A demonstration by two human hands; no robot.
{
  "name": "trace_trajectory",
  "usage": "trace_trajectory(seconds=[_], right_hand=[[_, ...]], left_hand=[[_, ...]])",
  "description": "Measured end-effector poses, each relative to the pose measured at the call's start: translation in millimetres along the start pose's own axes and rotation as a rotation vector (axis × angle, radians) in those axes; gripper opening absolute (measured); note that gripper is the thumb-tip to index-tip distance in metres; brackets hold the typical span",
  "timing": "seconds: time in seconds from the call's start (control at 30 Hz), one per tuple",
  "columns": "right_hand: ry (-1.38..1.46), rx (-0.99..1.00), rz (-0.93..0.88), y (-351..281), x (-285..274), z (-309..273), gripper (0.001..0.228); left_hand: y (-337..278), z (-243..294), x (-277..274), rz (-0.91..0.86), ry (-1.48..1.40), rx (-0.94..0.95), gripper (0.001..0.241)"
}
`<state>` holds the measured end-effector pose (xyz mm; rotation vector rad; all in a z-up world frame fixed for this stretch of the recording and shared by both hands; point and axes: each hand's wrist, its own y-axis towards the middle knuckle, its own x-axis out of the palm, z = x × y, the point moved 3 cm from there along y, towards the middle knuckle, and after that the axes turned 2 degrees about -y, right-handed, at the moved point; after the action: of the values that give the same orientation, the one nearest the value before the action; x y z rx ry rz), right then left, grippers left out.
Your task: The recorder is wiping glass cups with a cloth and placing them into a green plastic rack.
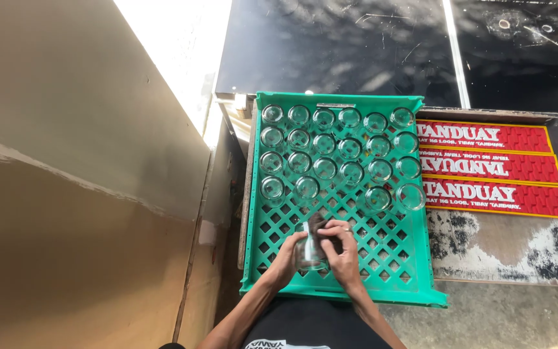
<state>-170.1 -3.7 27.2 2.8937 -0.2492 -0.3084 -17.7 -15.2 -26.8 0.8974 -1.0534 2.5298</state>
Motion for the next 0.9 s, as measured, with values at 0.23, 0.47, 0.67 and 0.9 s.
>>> trace_trajectory(seconds=[0.23, 0.47, 0.67, 0.9], right_hand=[[0.066, 0.095, 0.007, -5.9, -0.5, 29.7, 0.015], [-0.010, 0.051, -0.014, -7.6, 8.9, 13.0, 0.014], [0.050, 0.086, 0.054, -4.7, 9.3, 15.1, 0.014], [0.131, 0.148, 0.053, -2.4, 4.2, 48.8, 0.015]], left_hand=[[-16.2, 15.5, 8.6, 0.105, 0.141, -0.020, 0.042], [16.1, -6.9, -22.9, 0.046, -0.001, 0.063, 0.047], [-14.7, 18.0, 10.5, 0.075, 0.028, -0.023, 0.055], [4.3, 4.8, -10.2, 0.059, 0.205, 0.112, 0.050]])
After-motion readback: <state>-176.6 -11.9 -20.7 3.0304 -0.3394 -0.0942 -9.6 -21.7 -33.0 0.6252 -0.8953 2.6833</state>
